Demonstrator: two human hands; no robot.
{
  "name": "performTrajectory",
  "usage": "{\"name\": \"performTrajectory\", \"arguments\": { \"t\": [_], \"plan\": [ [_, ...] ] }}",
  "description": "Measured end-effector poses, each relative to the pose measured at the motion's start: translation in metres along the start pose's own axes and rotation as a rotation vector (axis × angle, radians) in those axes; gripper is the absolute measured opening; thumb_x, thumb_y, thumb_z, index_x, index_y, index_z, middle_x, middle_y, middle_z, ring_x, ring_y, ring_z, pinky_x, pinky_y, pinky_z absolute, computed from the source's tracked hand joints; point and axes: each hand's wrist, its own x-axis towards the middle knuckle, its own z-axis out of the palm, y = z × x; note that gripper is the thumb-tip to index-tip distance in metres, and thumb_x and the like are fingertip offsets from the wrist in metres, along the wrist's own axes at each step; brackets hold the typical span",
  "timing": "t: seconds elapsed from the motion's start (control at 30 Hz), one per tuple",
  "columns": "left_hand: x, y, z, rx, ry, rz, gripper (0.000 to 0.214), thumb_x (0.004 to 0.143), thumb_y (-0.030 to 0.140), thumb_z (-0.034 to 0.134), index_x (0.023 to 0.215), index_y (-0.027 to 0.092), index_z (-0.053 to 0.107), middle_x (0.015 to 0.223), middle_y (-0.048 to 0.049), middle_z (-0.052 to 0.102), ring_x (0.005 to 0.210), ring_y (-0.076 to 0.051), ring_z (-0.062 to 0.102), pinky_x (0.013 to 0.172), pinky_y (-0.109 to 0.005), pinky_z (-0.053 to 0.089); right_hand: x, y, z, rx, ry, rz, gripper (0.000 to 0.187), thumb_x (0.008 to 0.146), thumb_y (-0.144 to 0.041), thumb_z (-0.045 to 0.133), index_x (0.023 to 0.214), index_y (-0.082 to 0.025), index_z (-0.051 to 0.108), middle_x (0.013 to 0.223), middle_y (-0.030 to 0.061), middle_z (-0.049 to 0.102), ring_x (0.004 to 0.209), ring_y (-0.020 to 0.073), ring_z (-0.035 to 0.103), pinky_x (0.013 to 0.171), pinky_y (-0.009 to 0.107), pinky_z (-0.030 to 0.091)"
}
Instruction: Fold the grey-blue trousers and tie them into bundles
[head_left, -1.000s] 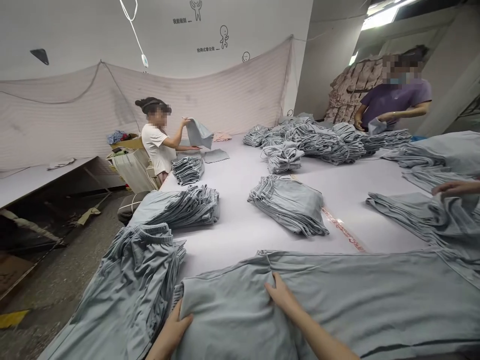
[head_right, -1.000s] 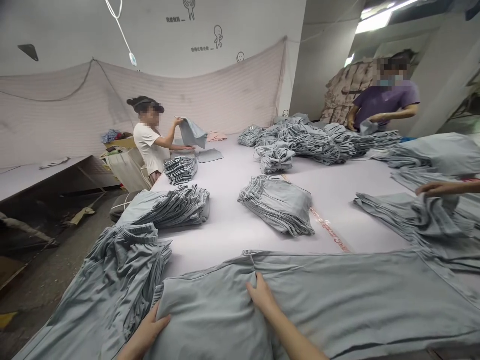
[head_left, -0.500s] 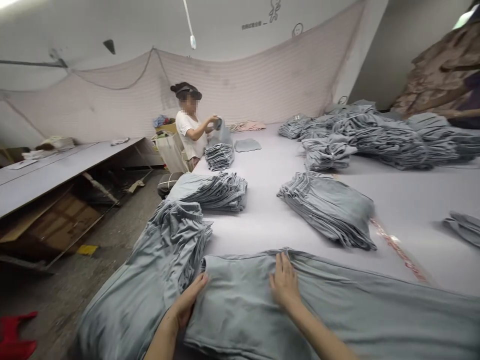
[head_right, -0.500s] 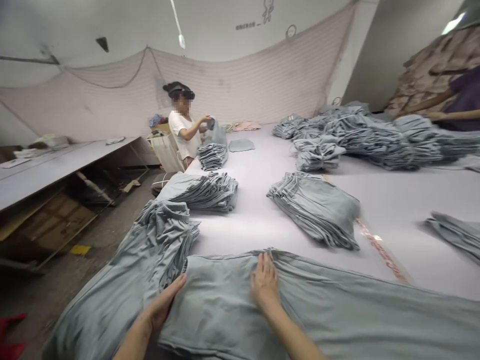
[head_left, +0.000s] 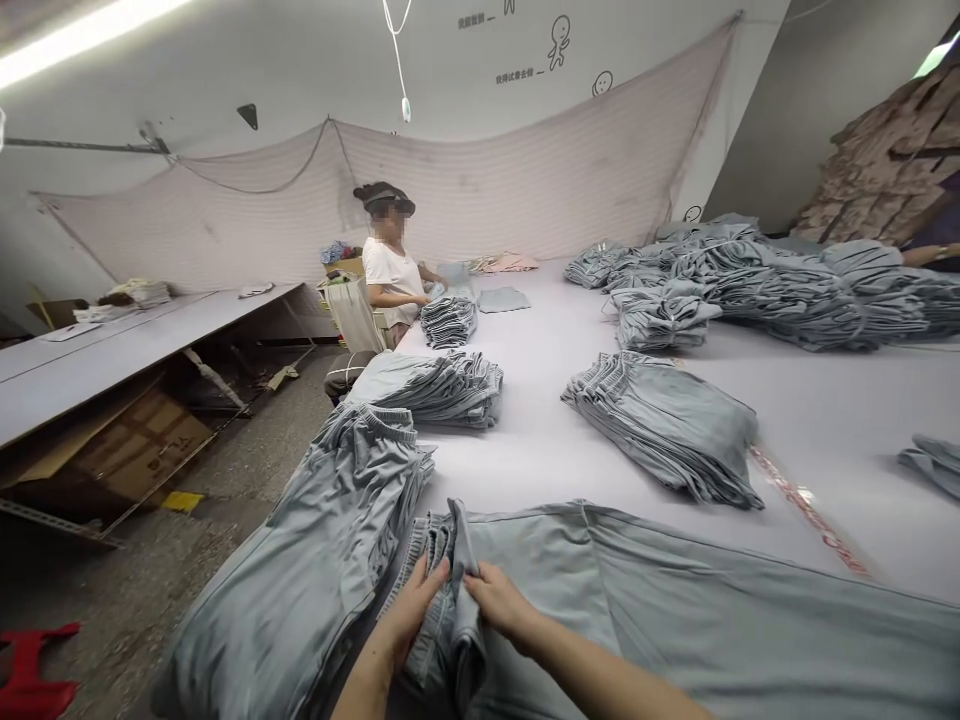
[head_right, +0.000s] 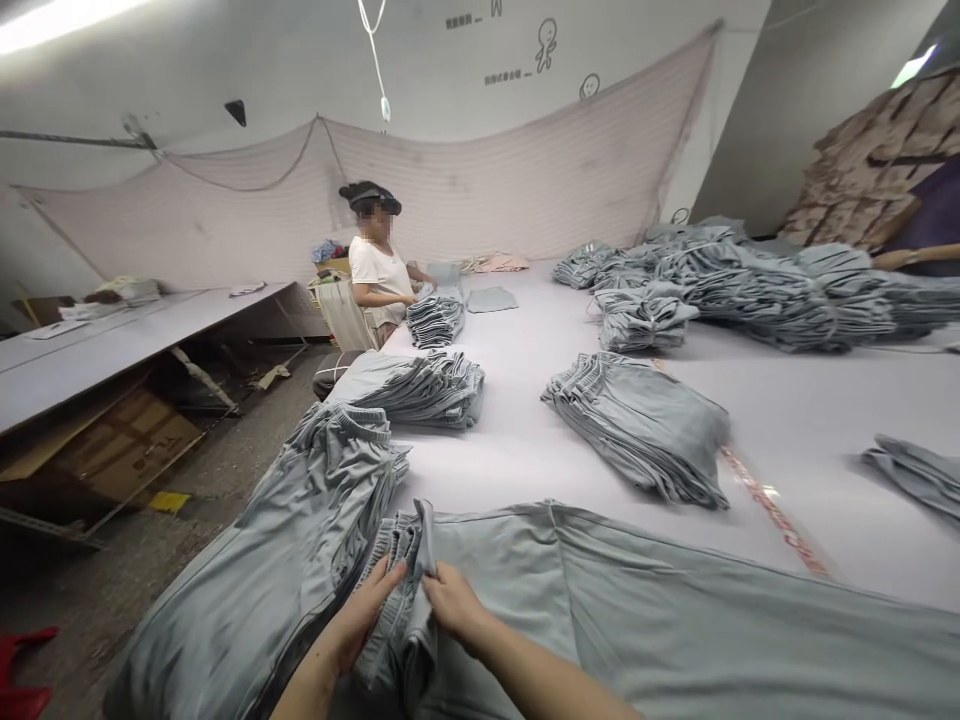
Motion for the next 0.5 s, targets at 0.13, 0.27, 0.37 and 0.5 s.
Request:
{"name": "performTrajectory", "arguments": {
  "t": [0.13, 0.27, 0.37, 0.5],
  "plan": [
    [0.007, -0.007, -0.009, 0.215, -0.010, 0.034, 0.072, 0.060, 0.032, 0.072, 0.127, 0.016, 0.049, 0.134, -0.0162, 0.056, 0.126, -0.031, 0.051, 0.114, -0.043, 0.032, -0.037, 0.002, -0.051, 0.191, 0.116, 0.012, 0.042, 0.072, -0.042, 0.050, 0.101, -0.017, 0.067, 0.100, 0.0067, 0.071, 0.098, 0.0259, 0.063, 0.088, 0.038, 0.048],
    [0.012, -0.012, -0.029, 0.242, 0.061, 0.025, 0.074, 0.059, 0.032, 0.067, 0.128, 0.012, 0.048, 0.143, -0.0173, 0.047, 0.135, -0.032, 0.040, 0.117, -0.041, 0.026, -0.100, 0.021, -0.151, 0.113, 0.508, 0.069, 0.054, 0.066, -0.053, 0.057, 0.107, -0.021, 0.069, 0.125, 0.0073, 0.064, 0.121, 0.0305, 0.053, 0.102, 0.042, 0.041],
    [0.023, -0.021, -0.049, 0.335, 0.116, -0.011, 0.081, 0.063, 0.041, 0.062, 0.135, 0.010, 0.040, 0.149, -0.0175, 0.039, 0.139, -0.032, 0.035, 0.116, -0.039, 0.029, -0.149, 0.052, -0.241, 0.016, 0.757, 0.210, 0.059, 0.061, -0.054, 0.060, 0.108, -0.020, 0.069, 0.130, 0.0087, 0.061, 0.124, 0.0322, 0.052, 0.105, 0.042, 0.040],
    [0.046, -0.032, -0.067, 0.563, 0.124, 0.037, 0.085, 0.065, 0.045, 0.056, 0.137, 0.006, 0.036, 0.146, -0.0195, 0.043, 0.136, -0.032, 0.040, 0.114, -0.041, 0.032, -0.192, 0.100, -0.325, -0.252, 0.831, 0.392, 0.048, 0.072, -0.036, 0.045, 0.109, -0.015, 0.067, 0.118, 0.0116, 0.068, 0.114, 0.0278, 0.060, 0.094, 0.035, 0.048]
  ]
}}
